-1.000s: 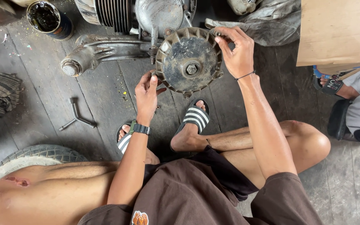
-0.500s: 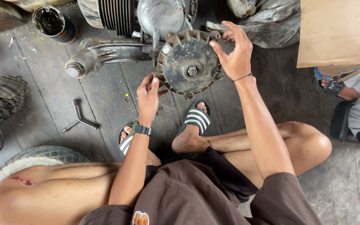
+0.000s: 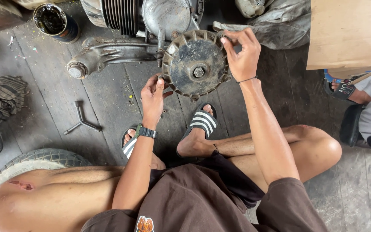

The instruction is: The person sits on the floor and works on a motorcycle engine, specifically the clutch assembly. They pick up small parts from the floor, insert them into the clutch cover, and use a socket wrench to tighten the bolts securing the cover to the engine block.

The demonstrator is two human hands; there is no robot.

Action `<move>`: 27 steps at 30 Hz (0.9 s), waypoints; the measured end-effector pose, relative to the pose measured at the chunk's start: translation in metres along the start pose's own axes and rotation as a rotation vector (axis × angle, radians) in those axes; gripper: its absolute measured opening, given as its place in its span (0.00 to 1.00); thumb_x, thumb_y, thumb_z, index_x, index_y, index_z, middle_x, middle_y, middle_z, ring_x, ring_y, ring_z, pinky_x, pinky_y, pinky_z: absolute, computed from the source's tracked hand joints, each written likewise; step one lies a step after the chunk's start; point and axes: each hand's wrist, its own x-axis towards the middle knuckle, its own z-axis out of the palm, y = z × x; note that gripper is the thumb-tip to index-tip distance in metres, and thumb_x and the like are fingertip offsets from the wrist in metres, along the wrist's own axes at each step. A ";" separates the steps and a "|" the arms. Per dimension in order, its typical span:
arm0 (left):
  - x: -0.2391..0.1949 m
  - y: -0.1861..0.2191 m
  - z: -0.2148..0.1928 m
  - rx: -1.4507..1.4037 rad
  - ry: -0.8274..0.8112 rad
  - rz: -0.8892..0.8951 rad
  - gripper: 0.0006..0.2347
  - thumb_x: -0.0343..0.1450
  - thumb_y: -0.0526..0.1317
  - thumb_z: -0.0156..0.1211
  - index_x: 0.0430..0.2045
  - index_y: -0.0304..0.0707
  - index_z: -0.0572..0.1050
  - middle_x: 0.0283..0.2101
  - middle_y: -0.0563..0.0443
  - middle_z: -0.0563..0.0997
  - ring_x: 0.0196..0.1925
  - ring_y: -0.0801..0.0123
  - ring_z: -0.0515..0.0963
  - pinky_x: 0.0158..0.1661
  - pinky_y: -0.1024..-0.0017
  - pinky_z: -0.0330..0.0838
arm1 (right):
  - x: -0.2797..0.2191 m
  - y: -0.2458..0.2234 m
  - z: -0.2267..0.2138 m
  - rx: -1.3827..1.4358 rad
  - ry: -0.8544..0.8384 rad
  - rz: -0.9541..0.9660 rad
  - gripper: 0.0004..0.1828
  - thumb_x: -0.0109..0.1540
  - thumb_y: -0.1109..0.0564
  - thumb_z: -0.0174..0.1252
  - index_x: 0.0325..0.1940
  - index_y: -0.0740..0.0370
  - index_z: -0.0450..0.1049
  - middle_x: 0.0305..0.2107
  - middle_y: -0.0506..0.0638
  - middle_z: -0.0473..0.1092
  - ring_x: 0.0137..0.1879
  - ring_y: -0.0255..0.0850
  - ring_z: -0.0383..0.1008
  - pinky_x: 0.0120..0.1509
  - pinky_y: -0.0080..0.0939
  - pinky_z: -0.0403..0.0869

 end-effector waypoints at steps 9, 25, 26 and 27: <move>0.002 -0.002 0.000 -0.002 0.002 0.006 0.19 0.74 0.45 0.58 0.54 0.29 0.74 0.42 0.44 0.83 0.40 0.69 0.83 0.41 0.73 0.83 | 0.008 -0.005 -0.009 -0.264 -0.167 0.019 0.14 0.66 0.60 0.66 0.44 0.68 0.66 0.30 0.51 0.65 0.34 0.39 0.66 0.37 0.38 0.71; 0.001 -0.001 -0.003 -0.036 -0.009 0.009 0.19 0.74 0.45 0.58 0.53 0.28 0.74 0.42 0.46 0.83 0.40 0.71 0.82 0.41 0.75 0.81 | 0.021 0.000 0.001 -0.963 -0.479 -0.058 0.21 0.75 0.49 0.54 0.33 0.66 0.70 0.19 0.56 0.73 0.19 0.52 0.75 0.21 0.46 0.73; 0.002 -0.003 -0.004 -0.037 -0.005 0.011 0.19 0.74 0.45 0.58 0.53 0.28 0.74 0.42 0.46 0.83 0.40 0.71 0.82 0.41 0.75 0.81 | 0.022 0.000 0.000 -0.960 -0.480 -0.063 0.21 0.75 0.49 0.54 0.33 0.66 0.70 0.19 0.56 0.73 0.19 0.52 0.75 0.21 0.46 0.73; 0.002 -0.004 -0.004 -0.045 0.001 0.018 0.18 0.74 0.44 0.58 0.53 0.28 0.74 0.42 0.46 0.83 0.40 0.72 0.82 0.41 0.75 0.81 | 0.024 0.000 -0.002 -0.935 -0.544 -0.055 0.19 0.74 0.50 0.55 0.35 0.67 0.68 0.21 0.58 0.73 0.20 0.55 0.76 0.21 0.49 0.74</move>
